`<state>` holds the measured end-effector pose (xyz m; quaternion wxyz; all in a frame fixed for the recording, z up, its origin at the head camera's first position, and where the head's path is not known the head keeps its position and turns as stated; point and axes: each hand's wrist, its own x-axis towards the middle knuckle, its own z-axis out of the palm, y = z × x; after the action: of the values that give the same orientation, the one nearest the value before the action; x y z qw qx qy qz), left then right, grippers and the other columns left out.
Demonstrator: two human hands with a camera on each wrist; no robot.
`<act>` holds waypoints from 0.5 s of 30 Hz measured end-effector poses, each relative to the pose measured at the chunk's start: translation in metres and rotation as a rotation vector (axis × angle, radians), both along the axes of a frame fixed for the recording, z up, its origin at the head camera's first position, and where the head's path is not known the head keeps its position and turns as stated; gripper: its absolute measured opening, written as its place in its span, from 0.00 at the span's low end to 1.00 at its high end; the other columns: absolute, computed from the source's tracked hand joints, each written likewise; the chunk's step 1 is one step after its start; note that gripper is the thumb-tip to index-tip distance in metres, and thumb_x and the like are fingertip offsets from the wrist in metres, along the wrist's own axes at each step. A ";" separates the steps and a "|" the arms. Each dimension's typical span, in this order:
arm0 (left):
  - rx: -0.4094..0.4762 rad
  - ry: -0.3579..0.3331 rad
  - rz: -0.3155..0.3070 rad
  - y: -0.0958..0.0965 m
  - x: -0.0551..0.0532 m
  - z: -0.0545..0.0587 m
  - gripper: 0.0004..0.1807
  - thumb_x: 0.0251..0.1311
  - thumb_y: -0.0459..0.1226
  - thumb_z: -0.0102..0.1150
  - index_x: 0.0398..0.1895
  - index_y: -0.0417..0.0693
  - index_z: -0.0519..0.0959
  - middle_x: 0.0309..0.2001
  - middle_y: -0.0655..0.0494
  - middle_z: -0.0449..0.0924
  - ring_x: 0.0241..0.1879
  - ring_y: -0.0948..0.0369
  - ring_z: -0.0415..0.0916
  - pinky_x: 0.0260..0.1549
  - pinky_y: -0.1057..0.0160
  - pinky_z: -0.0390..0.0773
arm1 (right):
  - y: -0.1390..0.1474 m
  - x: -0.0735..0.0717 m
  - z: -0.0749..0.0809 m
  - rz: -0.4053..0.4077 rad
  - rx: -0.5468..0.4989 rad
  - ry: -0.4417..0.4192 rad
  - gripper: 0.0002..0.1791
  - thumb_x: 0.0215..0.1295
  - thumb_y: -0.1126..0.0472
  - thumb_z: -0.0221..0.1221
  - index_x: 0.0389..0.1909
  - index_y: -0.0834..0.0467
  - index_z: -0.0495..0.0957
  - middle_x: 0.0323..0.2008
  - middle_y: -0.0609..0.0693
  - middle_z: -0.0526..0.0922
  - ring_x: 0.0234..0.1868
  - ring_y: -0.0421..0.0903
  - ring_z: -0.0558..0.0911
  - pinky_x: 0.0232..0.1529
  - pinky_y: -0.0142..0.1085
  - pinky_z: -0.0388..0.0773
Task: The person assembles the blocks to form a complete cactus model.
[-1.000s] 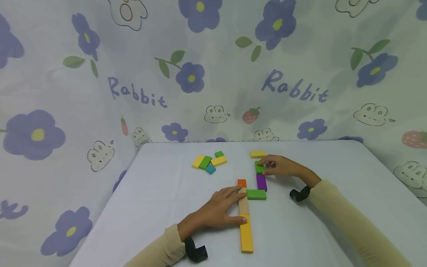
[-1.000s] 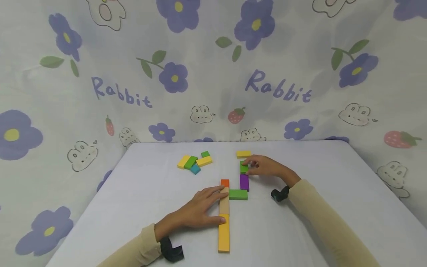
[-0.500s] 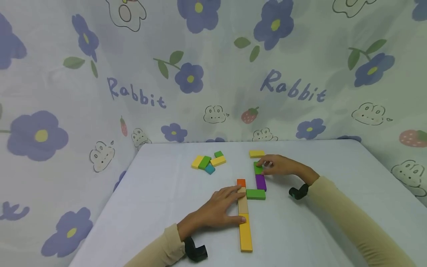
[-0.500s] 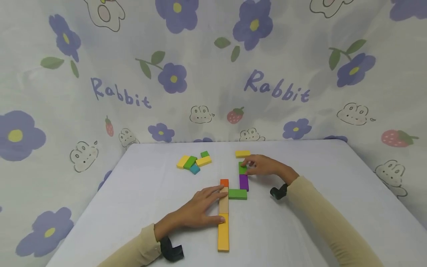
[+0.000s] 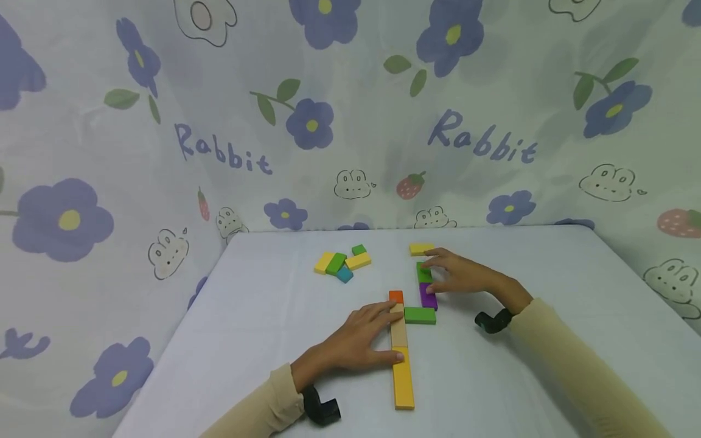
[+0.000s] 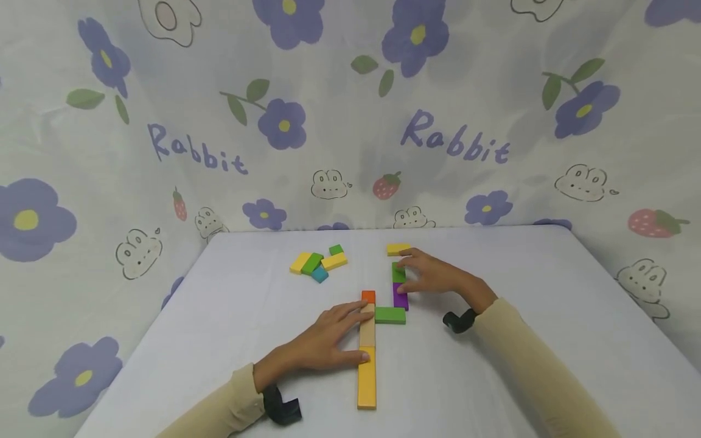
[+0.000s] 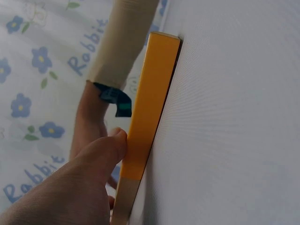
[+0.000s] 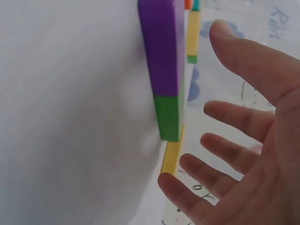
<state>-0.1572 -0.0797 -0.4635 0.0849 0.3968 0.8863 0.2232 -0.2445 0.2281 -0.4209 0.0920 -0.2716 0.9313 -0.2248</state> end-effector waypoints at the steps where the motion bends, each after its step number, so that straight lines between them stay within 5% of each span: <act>1: -0.001 0.000 0.001 0.000 0.000 0.000 0.44 0.60 0.72 0.48 0.77 0.72 0.54 0.80 0.64 0.45 0.78 0.55 0.50 0.71 0.41 0.59 | 0.000 0.003 0.001 -0.009 -0.004 -0.007 0.39 0.59 0.42 0.68 0.68 0.55 0.72 0.75 0.60 0.61 0.75 0.65 0.60 0.68 0.62 0.65; 8: 0.003 0.012 0.000 0.000 -0.002 0.001 0.43 0.61 0.71 0.50 0.77 0.71 0.55 0.80 0.64 0.46 0.77 0.55 0.51 0.70 0.41 0.60 | -0.008 0.026 -0.002 -0.009 0.043 -0.023 0.56 0.50 0.33 0.71 0.74 0.60 0.63 0.75 0.60 0.61 0.75 0.63 0.61 0.69 0.59 0.64; 15: 0.010 0.009 0.000 0.000 0.000 0.001 0.45 0.60 0.71 0.49 0.78 0.70 0.54 0.80 0.63 0.47 0.77 0.55 0.51 0.70 0.41 0.61 | -0.011 0.034 -0.008 -0.003 0.068 0.030 0.54 0.48 0.34 0.72 0.70 0.63 0.68 0.72 0.58 0.65 0.73 0.60 0.66 0.68 0.55 0.69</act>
<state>-0.1570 -0.0799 -0.4628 0.0788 0.3983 0.8855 0.2258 -0.2106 0.2175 -0.4294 0.0869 -0.2705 0.9400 -0.1888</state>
